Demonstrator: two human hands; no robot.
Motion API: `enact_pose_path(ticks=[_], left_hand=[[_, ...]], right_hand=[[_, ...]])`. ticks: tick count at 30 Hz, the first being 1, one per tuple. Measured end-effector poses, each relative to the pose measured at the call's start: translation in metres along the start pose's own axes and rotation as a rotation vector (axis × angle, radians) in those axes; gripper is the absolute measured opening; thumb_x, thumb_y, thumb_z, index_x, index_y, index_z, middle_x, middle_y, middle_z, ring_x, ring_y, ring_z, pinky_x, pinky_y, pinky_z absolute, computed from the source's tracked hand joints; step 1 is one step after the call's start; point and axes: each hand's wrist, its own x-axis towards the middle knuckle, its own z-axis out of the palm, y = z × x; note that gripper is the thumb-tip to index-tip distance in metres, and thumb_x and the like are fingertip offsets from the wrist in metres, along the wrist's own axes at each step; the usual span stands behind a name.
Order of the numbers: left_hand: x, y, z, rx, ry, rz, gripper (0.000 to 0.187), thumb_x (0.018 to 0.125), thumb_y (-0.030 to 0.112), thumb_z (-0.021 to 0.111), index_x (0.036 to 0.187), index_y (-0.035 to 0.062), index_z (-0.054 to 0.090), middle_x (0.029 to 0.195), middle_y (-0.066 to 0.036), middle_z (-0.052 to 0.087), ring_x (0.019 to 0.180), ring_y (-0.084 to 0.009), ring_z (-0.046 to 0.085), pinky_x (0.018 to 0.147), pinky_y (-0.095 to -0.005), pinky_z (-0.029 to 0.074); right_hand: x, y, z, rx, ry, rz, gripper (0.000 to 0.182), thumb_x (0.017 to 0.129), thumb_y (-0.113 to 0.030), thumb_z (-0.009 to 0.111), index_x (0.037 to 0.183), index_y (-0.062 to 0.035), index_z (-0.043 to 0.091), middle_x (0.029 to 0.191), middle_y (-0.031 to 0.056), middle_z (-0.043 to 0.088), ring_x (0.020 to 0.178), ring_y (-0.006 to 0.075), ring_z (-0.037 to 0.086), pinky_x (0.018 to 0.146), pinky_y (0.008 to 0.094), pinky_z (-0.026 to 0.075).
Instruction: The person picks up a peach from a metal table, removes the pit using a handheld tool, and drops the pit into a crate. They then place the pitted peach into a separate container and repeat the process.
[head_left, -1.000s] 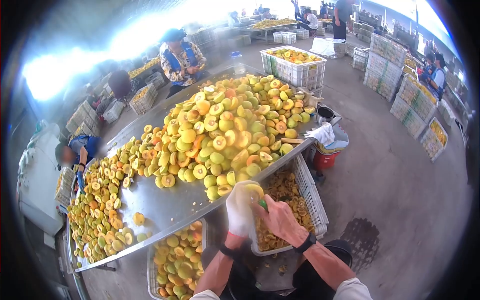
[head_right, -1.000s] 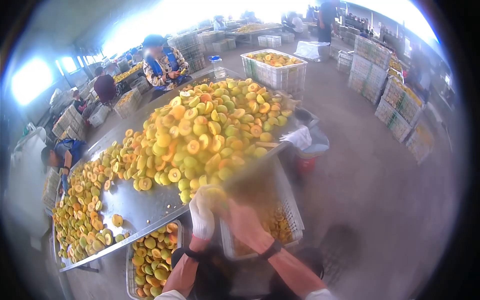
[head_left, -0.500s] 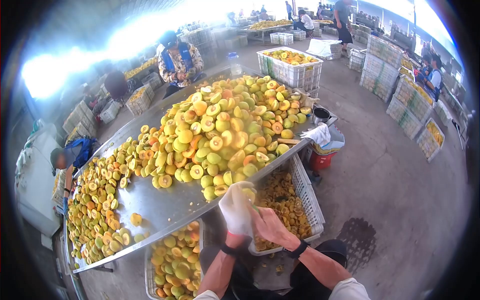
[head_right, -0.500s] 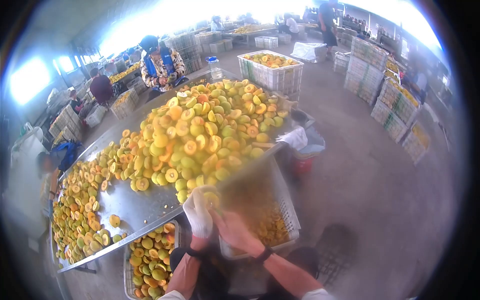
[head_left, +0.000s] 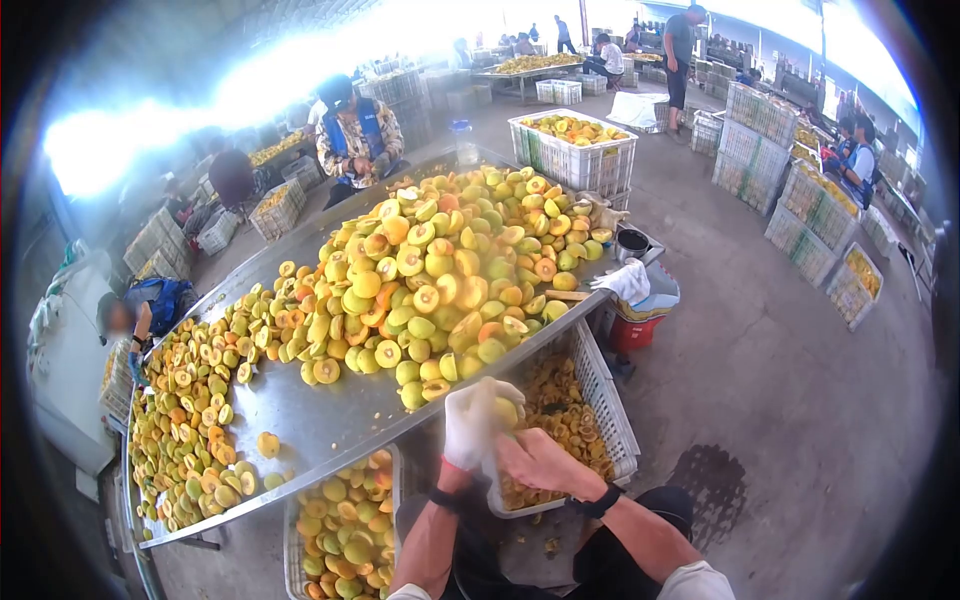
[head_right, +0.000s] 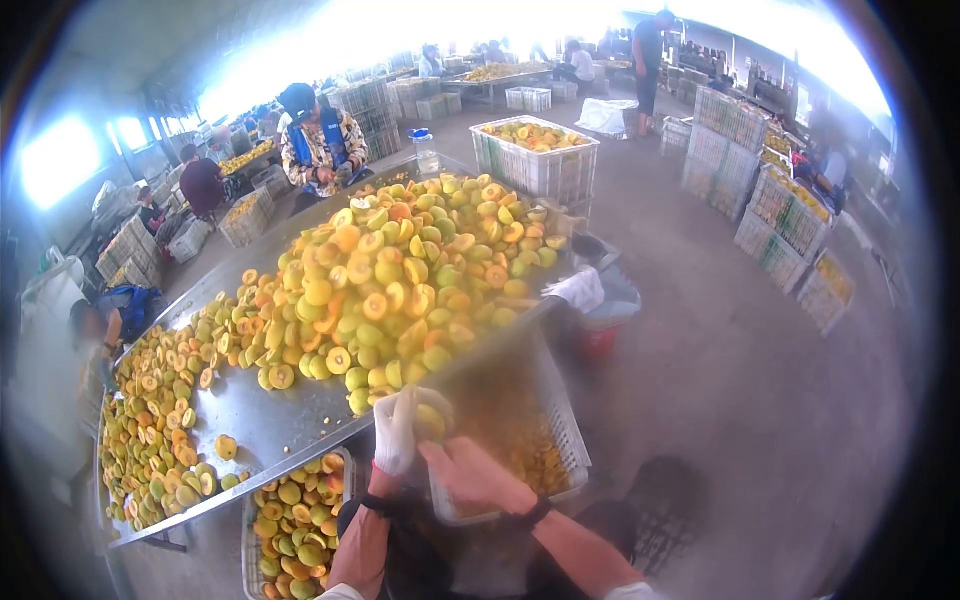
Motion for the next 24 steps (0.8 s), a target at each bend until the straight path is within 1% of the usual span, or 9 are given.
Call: enact_pose_path(ticks=[2,3,5,10,12,13,15,22,24], left_hand=[[0.001,-0.002,0.002,-0.031,0.045,-0.053,0.041,0.107,0.024,0.047,0.090,-0.0031,0.072,0.078,-0.009,0.071,0.072,-0.0128,0.066,0.065,-0.0256,0.052],[0.002,-0.004,-0.001,0.008,-0.005,-0.052,0.045,0.108,0.027,0.046,0.089,-0.0033,0.072,0.078,-0.009,0.070,0.071,-0.0131,0.066,0.065,-0.0256,0.052],[0.006,-0.008,-0.001,0.051,-0.058,-0.055,0.049,0.109,0.031,0.045,0.088,-0.0035,0.072,0.077,-0.009,0.070,0.071,-0.0135,0.066,0.065,-0.0255,0.052],[0.009,-0.022,0.018,-0.221,0.190,-0.031,0.065,0.111,0.047,0.038,0.082,-0.0009,0.072,0.074,-0.009,0.070,0.062,-0.0114,0.061,0.057,-0.0223,0.047],[0.015,-0.039,0.017,-0.261,0.164,-0.031,0.067,0.110,0.053,0.035,0.091,0.0005,0.071,0.082,-0.011,0.071,0.059,-0.0118,0.058,0.054,-0.0217,0.044],[0.019,-0.047,0.019,-0.490,0.178,-0.093,0.064,0.110,0.054,0.034,0.099,0.0010,0.069,0.086,-0.011,0.071,0.061,-0.0129,0.059,0.054,-0.0222,0.044],[0.024,-0.040,0.026,-0.707,0.253,-0.161,0.060,0.110,0.054,0.034,0.120,0.0025,0.063,0.095,-0.010,0.070,0.069,-0.0162,0.062,0.058,-0.0249,0.048],[0.018,-0.016,-0.006,-0.346,0.379,0.122,0.056,0.111,0.051,0.038,0.117,0.0036,0.067,0.096,-0.009,0.073,0.082,-0.0166,0.067,0.069,-0.0288,0.054],[-0.001,-0.006,-0.036,-0.275,0.421,0.065,0.055,0.111,0.048,0.040,0.112,0.0012,0.069,0.096,-0.009,0.074,0.085,-0.0157,0.068,0.074,-0.0283,0.055]], right_hand=[[0.008,0.013,-0.004,-0.562,0.243,-0.627,0.046,0.109,-0.039,0.051,0.074,-0.0098,0.058,0.056,-0.0047,0.049,0.045,0.0099,0.046,0.042,0.0254,0.033],[0.003,0.009,-0.004,-0.560,0.245,-0.626,0.046,0.109,-0.039,0.051,0.074,-0.0098,0.058,0.056,-0.0047,0.049,0.045,0.0099,0.046,0.042,0.0254,0.033],[-0.011,-0.007,-0.004,-0.208,0.026,-0.106,0.044,0.109,-0.038,0.052,0.075,-0.0097,0.059,0.057,-0.0043,0.050,0.043,0.0097,0.046,0.041,0.0266,0.032],[-0.003,-0.001,-0.011,0.054,-0.016,-0.029,0.049,0.109,-0.040,0.052,0.079,-0.0033,0.062,0.055,-0.0033,0.045,0.039,0.0112,0.039,0.041,0.0302,0.030],[0.006,0.011,-0.012,-0.464,0.190,-0.394,0.043,0.107,-0.035,0.053,0.080,-0.0028,0.058,0.056,0.0007,0.047,0.046,0.0132,0.047,0.043,0.0318,0.036],[0.008,0.016,-0.010,-0.723,0.306,-0.812,0.032,0.105,-0.029,0.056,0.094,0.0006,0.064,0.059,0.0091,0.052,0.051,0.0191,0.055,0.048,0.0367,0.041],[0.011,0.019,-0.005,-0.670,0.399,-0.818,0.029,0.104,-0.026,0.057,0.101,0.0012,0.065,0.060,0.0119,0.055,0.051,0.0213,0.056,0.050,0.0376,0.043],[0.004,0.022,-0.059,-1.428,0.735,-0.430,0.037,0.101,-0.036,0.065,0.090,-0.0008,0.060,0.069,0.0254,0.066,0.070,0.0449,0.069,0.060,0.0520,0.053],[0.006,0.018,-0.068,-1.339,0.847,-0.435,0.039,0.101,-0.039,0.063,0.091,-0.0016,0.061,0.067,0.0255,0.065,0.068,0.0469,0.067,0.059,0.0534,0.052]])
